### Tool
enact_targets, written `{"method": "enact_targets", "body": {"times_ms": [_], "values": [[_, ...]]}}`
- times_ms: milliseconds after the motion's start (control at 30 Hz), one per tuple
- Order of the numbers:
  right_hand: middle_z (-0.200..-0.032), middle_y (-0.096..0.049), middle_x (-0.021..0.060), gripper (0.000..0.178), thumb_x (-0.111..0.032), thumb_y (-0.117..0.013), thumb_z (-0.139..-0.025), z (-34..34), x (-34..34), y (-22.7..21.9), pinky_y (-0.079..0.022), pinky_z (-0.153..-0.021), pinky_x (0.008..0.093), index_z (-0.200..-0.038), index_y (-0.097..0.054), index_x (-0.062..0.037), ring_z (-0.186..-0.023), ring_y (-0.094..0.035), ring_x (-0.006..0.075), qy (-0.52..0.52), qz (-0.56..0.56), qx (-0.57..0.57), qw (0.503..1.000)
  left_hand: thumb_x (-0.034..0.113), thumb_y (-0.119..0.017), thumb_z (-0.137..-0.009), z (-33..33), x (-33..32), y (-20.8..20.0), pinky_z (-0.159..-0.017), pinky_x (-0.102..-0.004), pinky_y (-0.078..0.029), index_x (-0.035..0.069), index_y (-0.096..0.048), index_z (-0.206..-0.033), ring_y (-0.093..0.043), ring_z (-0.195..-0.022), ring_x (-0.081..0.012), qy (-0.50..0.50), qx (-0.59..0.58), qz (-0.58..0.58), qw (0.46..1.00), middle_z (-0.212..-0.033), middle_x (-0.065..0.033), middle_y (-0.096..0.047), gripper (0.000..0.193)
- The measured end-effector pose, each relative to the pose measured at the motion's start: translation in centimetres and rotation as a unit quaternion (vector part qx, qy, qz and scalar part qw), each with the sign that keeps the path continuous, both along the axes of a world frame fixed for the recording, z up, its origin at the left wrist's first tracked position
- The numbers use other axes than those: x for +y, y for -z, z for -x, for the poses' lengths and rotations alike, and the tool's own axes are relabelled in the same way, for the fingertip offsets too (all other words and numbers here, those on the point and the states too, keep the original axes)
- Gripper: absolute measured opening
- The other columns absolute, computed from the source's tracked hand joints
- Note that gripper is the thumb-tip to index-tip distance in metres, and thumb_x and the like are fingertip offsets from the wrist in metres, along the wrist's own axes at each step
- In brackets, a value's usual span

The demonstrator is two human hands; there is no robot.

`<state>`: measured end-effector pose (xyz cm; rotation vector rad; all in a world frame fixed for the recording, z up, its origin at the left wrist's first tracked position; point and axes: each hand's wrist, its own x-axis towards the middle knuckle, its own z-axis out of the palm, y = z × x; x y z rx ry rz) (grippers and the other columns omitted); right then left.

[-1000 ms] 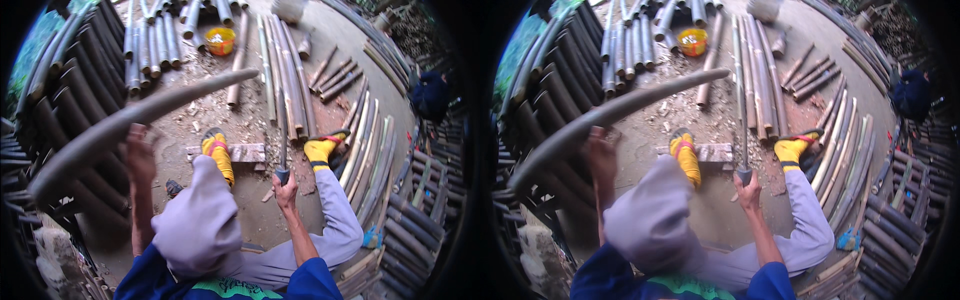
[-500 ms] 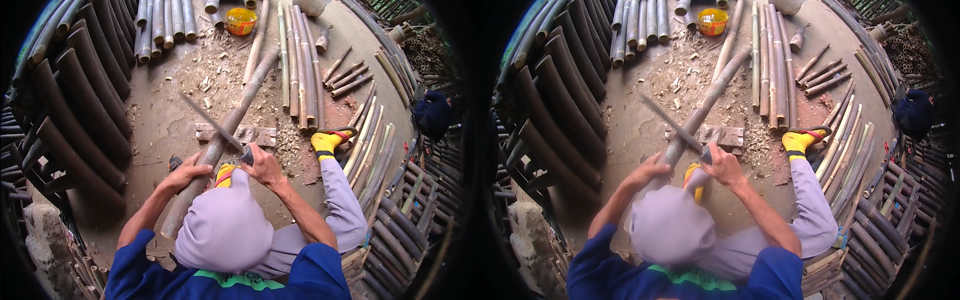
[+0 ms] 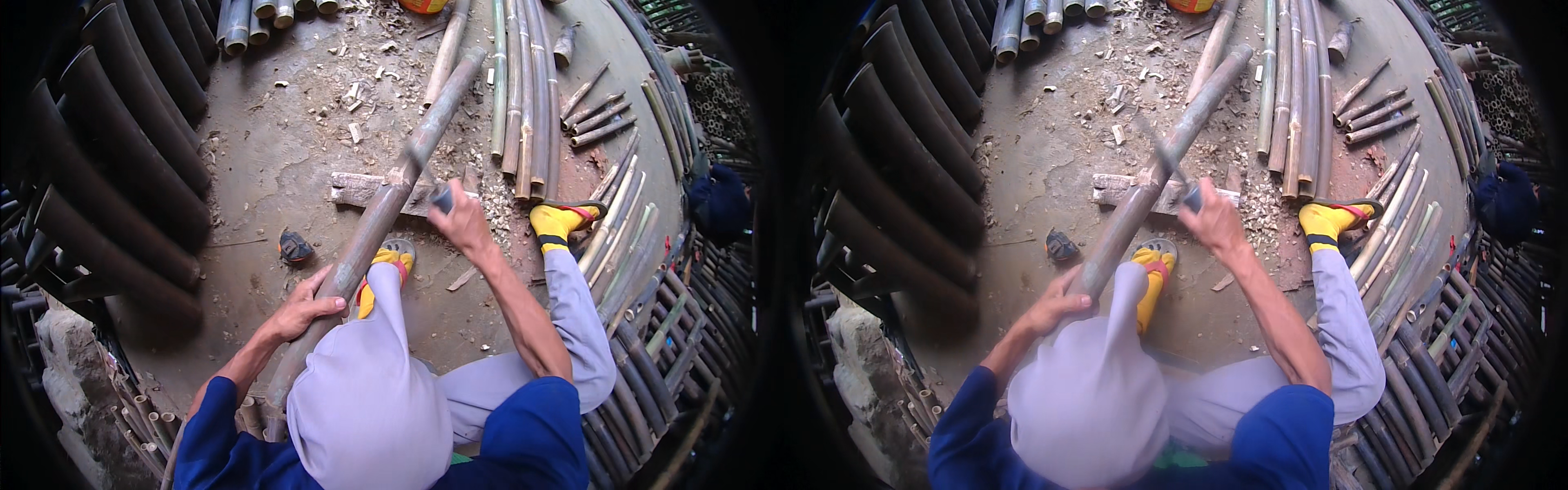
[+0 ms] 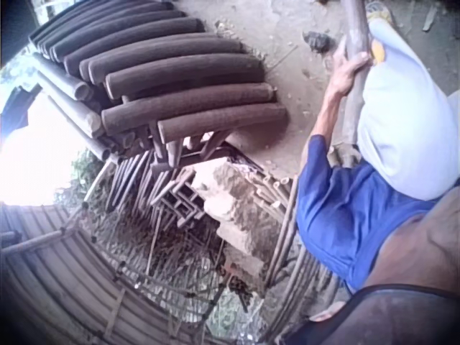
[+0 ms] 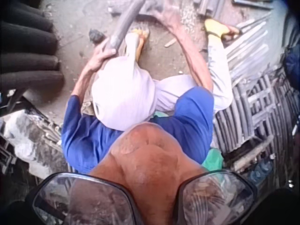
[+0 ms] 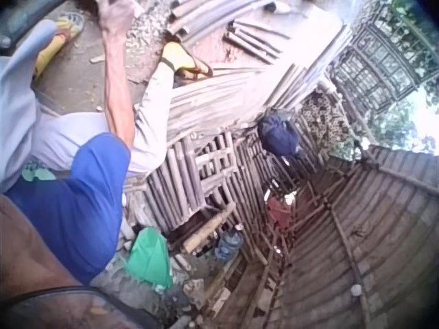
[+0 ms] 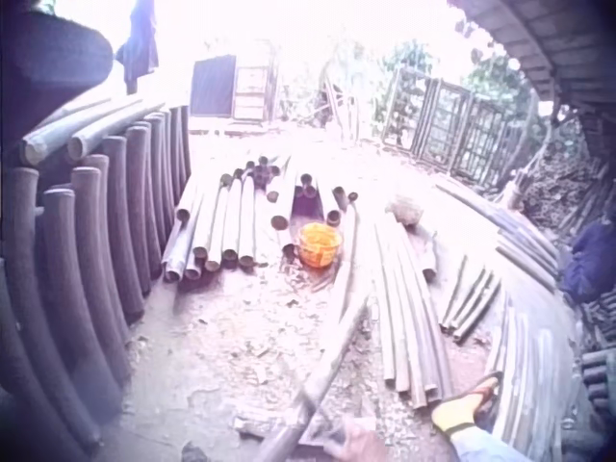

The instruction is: The person sits on the ground and uses a knife to sharpen the end of a bamboo pole. They hold the pole with one hand and scrape the knife along the surface to create a tapered point, rotating the pole as needed.

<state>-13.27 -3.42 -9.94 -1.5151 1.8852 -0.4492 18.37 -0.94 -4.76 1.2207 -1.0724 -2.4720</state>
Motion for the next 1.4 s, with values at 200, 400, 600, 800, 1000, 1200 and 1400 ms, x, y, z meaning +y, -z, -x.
{"method": "enact_targets", "body": {"times_ms": [200,400,600,800,1000,1200,1400], "values": [[-0.070,-0.063,0.0203,0.030,-0.019,-0.065,-0.080,-2.2,2.3,-1.5,-0.058,-0.053,0.0392,-0.093,-0.043,-0.0029,-0.059,-0.066,0.0310,-0.143,0.087,0.040,0.985,0.038,-0.067,-0.073,-0.1,0.1,-0.5,-0.080,-0.0262,-0.043,0.003,-0.036,-0.136,-0.055,-0.086,-0.0148,-0.026,0.023,-0.085,0.996,-0.098,-0.0080,-0.058,0.079],[-0.069,-0.063,0.0202,0.031,-0.020,-0.063,-0.081,-2.3,2.2,-2.2,-0.057,-0.050,0.0366,-0.092,-0.041,-0.0015,-0.056,-0.065,0.0302,-0.166,0.070,0.053,0.982,0.031,-0.062,-0.080,0.0,0.0,0.0,-0.077,-0.0269,-0.047,0.002,-0.040,-0.129,-0.058,-0.082,-0.0149,-0.027,0.057,-0.110,0.992,-0.091,-0.0094,-0.059,0.061],[-0.066,-0.061,0.0204,0.032,-0.023,-0.067,-0.075,-0.5,-0.2,0.7,-0.056,-0.054,0.0430,-0.091,-0.046,-0.0054,-0.058,-0.066,0.0321,0.028,0.049,-0.036,0.998,0.038,-0.063,-0.082,-0.5,-0.3,1.3,-0.077,-0.0275,-0.047,0.002,-0.036,-0.131,-0.058,-0.083,-0.0152,-0.013,0.047,-0.123,0.991,-0.099,-0.0100,-0.057,0.066],[-0.070,-0.063,0.0194,0.026,-0.020,-0.064,-0.077,-1.0,0.9,0.6,-0.055,-0.050,0.0408,-0.090,-0.047,-0.0043,-0.060,-0.066,0.0305,-0.033,0.052,0.015,0.998,0.035,-0.061,-0.086,0.5,1.2,0.8,-0.070,-0.0255,-0.049,0.002,-0.038,-0.130,-0.059,-0.078,-0.0146,-0.063,0.019,-0.066,0.996,-0.105,-0.0105,-0.055,0.059],[-0.065,-0.061,0.0181,0.027,-0.021,-0.065,-0.075,-3.7,2.9,-1.8,-0.056,-0.053,0.0404,-0.089,-0.046,-0.0074,-0.059,-0.066,0.0328,-0.206,0.115,0.069,0.969,0.036,-0.053,-0.090,-0.1,1.2,1.0,-0.064,-0.0267,-0.050,0.002,-0.046,-0.122,-0.061,-0.072,-0.0132,-0.049,0.017,-0.104,0.993,-0.081,-0.0086,-0.061,0.047],[-0.066,-0.062,0.0171,0.024,-0.020,-0.063,-0.077,-2.0,2.2,-1.2,-0.057,-0.052,0.0402,-0.090,-0.048,-0.0071,-0.056,-0.065,0.0294,-0.113,0.109,0.012,0.988,0.037,-0.054,-0.088,-0.1,0.6,2.5,-0.062,-0.0269,-0.050,0.002,-0.040,-0.128,-0.061,-0.071,-0.0140,-0.009,0.055,-0.159,0.986,-0.084,-0.0105,-0.061,0.054],[-0.067,-0.063,0.0178,0.028,-0.020,-0.066,-0.074,-0.8,0.1,0.7,-0.056,-0.055,0.0413,-0.090,-0.048,-0.0066,-0.059,-0.066,0.0321,0.009,0.053,-0.031,0.998,0.033,-0.057,-0.088,1.0,1.2,1.2,-0.058,-0.0263,-0.053,0.002,-0.035,-0.134,-0.061,-0.073,-0.0141,-0.082,0.012,-0.066,0.994,-0.095,-0.0127,-0.057,0.060]]}}
